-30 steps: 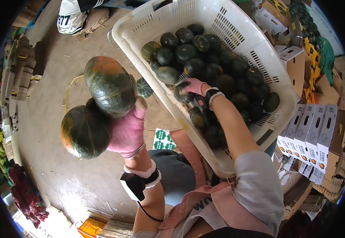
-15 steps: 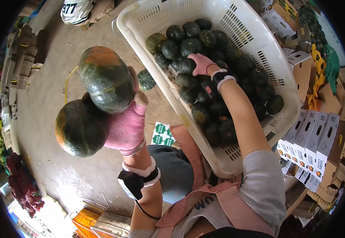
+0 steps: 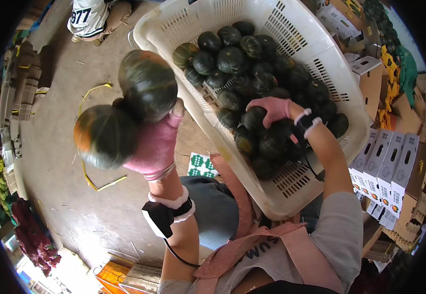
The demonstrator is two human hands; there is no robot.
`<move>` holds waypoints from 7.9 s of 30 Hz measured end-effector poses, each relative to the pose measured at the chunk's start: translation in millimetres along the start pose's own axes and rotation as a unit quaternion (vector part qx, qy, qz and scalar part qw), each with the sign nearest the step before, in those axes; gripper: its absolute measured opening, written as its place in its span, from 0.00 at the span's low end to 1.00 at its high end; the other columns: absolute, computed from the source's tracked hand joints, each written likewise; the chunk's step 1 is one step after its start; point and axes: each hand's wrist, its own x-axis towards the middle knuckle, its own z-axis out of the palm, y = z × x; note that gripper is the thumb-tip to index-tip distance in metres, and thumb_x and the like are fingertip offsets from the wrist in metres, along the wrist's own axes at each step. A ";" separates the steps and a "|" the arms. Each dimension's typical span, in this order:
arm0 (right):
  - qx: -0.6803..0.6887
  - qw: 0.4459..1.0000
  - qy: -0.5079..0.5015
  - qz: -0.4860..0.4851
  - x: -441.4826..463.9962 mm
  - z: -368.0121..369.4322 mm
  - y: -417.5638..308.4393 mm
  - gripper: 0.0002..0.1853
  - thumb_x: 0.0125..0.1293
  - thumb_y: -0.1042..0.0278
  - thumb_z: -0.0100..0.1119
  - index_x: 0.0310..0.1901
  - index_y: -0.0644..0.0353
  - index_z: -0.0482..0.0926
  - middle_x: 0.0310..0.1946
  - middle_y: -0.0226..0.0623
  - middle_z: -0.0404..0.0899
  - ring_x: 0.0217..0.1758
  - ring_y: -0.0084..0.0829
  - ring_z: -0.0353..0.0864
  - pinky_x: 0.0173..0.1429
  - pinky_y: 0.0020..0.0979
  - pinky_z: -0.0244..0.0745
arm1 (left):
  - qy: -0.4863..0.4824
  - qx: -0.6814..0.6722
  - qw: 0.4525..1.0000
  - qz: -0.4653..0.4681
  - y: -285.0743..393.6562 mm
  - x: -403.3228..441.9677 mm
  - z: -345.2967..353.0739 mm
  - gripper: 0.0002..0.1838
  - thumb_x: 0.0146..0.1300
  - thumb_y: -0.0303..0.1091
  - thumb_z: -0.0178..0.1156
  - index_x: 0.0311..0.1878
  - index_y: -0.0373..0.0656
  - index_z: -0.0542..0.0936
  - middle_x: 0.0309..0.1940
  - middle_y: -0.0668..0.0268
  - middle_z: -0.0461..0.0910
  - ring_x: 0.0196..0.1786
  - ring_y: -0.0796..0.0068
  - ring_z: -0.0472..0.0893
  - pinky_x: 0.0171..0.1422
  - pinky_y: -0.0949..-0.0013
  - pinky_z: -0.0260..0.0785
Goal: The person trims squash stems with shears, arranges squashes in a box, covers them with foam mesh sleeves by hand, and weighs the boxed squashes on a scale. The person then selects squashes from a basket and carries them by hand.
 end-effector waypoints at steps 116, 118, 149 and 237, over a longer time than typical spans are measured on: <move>-0.177 0.978 0.106 0.039 42.5 24.7 -7.2 0.34 0.46 0.39 0.68 0.51 0.53 0.76 0.48 0.40 0.77 0.56 0.43 0.72 0.60 0.41 0.67 | 0.062 0.401 0.913 0.050 -63.4 30.2 -36.0 0.27 0.61 0.56 0.54 0.56 0.47 0.70 0.64 0.59 0.66 0.67 0.51 0.63 0.61 0.31 0.58; -0.172 0.966 0.188 0.052 42.6 20.8 -0.5 0.31 0.50 0.39 0.66 0.49 0.54 0.77 0.48 0.41 0.77 0.54 0.45 0.73 0.58 0.42 0.69 | 0.064 0.424 0.901 0.070 -65.1 32.6 -35.6 0.27 0.60 0.56 0.55 0.56 0.47 0.70 0.63 0.59 0.66 0.67 0.51 0.63 0.61 0.32 0.58; -0.129 0.978 -0.005 0.164 -50.2 28.4 -73.4 0.53 0.42 0.52 0.74 0.69 0.54 0.54 0.48 0.49 0.77 0.53 0.50 0.77 0.57 0.41 0.73 | 0.058 0.348 0.934 0.056 -66.3 29.7 -36.8 0.30 0.60 0.53 0.56 0.60 0.44 0.67 0.65 0.55 0.63 0.69 0.48 0.60 0.65 0.31 0.54; -0.082 0.930 0.259 0.248 68.3 -186.7 -5.4 0.33 0.49 0.58 0.65 0.59 0.58 0.71 0.53 0.49 0.76 0.58 0.46 0.74 0.63 0.37 0.68 | -0.130 -0.267 0.936 -0.188 -134.8 296.0 -43.9 0.49 0.44 0.73 0.59 0.66 0.54 0.62 0.66 0.59 0.60 0.69 0.50 0.58 0.59 0.27 0.60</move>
